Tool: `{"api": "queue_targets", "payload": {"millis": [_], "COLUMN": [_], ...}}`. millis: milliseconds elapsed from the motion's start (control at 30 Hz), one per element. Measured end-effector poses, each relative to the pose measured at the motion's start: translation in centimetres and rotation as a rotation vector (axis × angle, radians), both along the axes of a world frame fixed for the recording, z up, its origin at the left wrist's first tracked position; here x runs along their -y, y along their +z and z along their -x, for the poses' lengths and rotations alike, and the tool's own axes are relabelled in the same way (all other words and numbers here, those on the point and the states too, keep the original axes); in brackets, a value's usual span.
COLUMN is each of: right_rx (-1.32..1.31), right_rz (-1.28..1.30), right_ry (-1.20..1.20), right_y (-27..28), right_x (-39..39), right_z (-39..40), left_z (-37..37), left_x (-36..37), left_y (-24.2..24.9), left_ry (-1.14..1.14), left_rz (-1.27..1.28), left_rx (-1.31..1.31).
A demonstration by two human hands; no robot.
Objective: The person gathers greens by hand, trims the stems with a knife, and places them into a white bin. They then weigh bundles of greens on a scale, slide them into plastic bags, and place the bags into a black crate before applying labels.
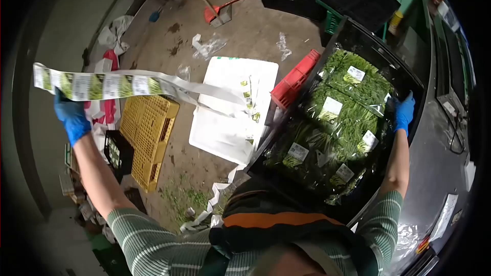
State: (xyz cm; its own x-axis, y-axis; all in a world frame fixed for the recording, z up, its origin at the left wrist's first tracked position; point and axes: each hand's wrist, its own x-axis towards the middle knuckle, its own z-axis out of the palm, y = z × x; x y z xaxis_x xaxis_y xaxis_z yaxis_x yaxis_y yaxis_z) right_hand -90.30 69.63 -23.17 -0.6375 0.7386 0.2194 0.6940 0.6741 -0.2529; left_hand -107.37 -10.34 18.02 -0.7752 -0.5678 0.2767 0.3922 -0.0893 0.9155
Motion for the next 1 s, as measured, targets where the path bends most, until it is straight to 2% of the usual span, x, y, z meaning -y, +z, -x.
{"api": "queue_targets", "payload": {"millis": [33,100,133,167,200,233,300,333,367,400,433,467,500,533,567,600,667,700,733,767,800,867,900,933,1000], "right_rx": [-0.074,-0.192,-0.175,-0.287,-0.398,-0.433,-0.552,-0.637,-0.684,-0.728,-0.705,-0.682,-0.661,-0.642,-0.614,-0.614,-0.554,-0.611,-0.504,-0.549,-0.510,-0.335,-0.338,-0.346,-0.417], "right_rz": [-0.059,-0.087,-0.092,-0.050,-0.006,0.134,0.371,0.469,0.553,0.639,0.735,0.827,0.901,0.968,1.073,1.119,1.230,1.245,1.266,1.214,1.008,0.918,0.954,0.952,1.007], "right_ry": [0.049,0.120,0.135,0.236,0.332,0.355,0.457,0.539,0.619,0.696,0.834,0.966,1.034,1.095,1.020,0.913,0.715,0.689,0.632,0.630,0.674,0.640,0.664,0.644,0.528], "right_y": [0.4,2.6,5.2,8.6,11.7,14.6,19.4,21.4,23.5,25.3,26.3,27.2,27.7,27.8,27.1,26.5,23.9,21.6,20.5,18.4,17.2,16.5,15.9,15.5,15.1], "right_x": [-1.0,-2.2,-1.5,0.3,2.5,4.8,10.7,14.2,18.3,22.4,25.5,28.3,31.3,33.9,35.7,37.6,39.5,40.3,40.8,41.7,42.4,44.2,44.9,45.4,46.0], "right_z": [0.4,1.5,2.2,2.9,3.6,4.5,5.8,6.3,6.5,6.5,6.4,6.3,6.1,6.0,5.8,5.6,5.0,4.6,3.8,2.9,2.0,0.2,-0.4,-0.9,-1.5], "left_z": [-1.4,-0.7,-1.6,-1.3,2.5,3.7,4.9,-0.3,-3.1,0.0,0.5,-0.4,-1.4,-3.0,-4.0,-4.4,-6.5,-6.8,-6.4,-6.3,-6.9,-7.7,-7.8,-7.6,-7.0], "left_x": [-1.3,8.8,8.1,11.1,19.8,20.0,12.4,-0.3,-7.7,-12.0,-10.9,-14.5,-16.5,-18.0,-18.8,-18.8,-19.3,-18.9,-18.3,-18.2,-19.0,-20.3,-20.4,-20.6,-21.5], "left_y": [3.6,11.2,10.5,11.1,13.5,12.9,9.2,5.1,2.6,0.8,0.6,-4.5,-8.8,-12.3,-14.8,-18.1,-19.9,-21.9,-23.6,-24.7,-24.0,-24.6,-25.1,-25.5,-25.9], "left_ry": [0.126,0.107,0.118,0.058,-0.005,-0.070,-0.205,-0.272,-0.342,-0.415,-0.491,-0.652,-0.819,-0.890,-1.013,-1.175,-1.134,-1.189,-1.216,-1.219,-1.203,-1.290,-1.430,-1.450,-1.602], "left_rz": [0.025,0.416,0.411,0.453,0.492,0.529,0.597,0.631,0.667,0.703,0.740,0.579,0.669,0.676,0.661,0.583,0.679,0.609,0.869,1.126,0.998,0.732,0.604,0.610,0.466], "left_rx": [-0.063,-0.240,-0.221,-0.208,-0.197,-0.192,-0.191,-0.196,-0.205,-0.211,-0.216,-0.117,-0.040,0.186,0.399,0.434,0.511,0.562,0.469,0.362,0.101,0.074,0.392,0.390,0.587]}}
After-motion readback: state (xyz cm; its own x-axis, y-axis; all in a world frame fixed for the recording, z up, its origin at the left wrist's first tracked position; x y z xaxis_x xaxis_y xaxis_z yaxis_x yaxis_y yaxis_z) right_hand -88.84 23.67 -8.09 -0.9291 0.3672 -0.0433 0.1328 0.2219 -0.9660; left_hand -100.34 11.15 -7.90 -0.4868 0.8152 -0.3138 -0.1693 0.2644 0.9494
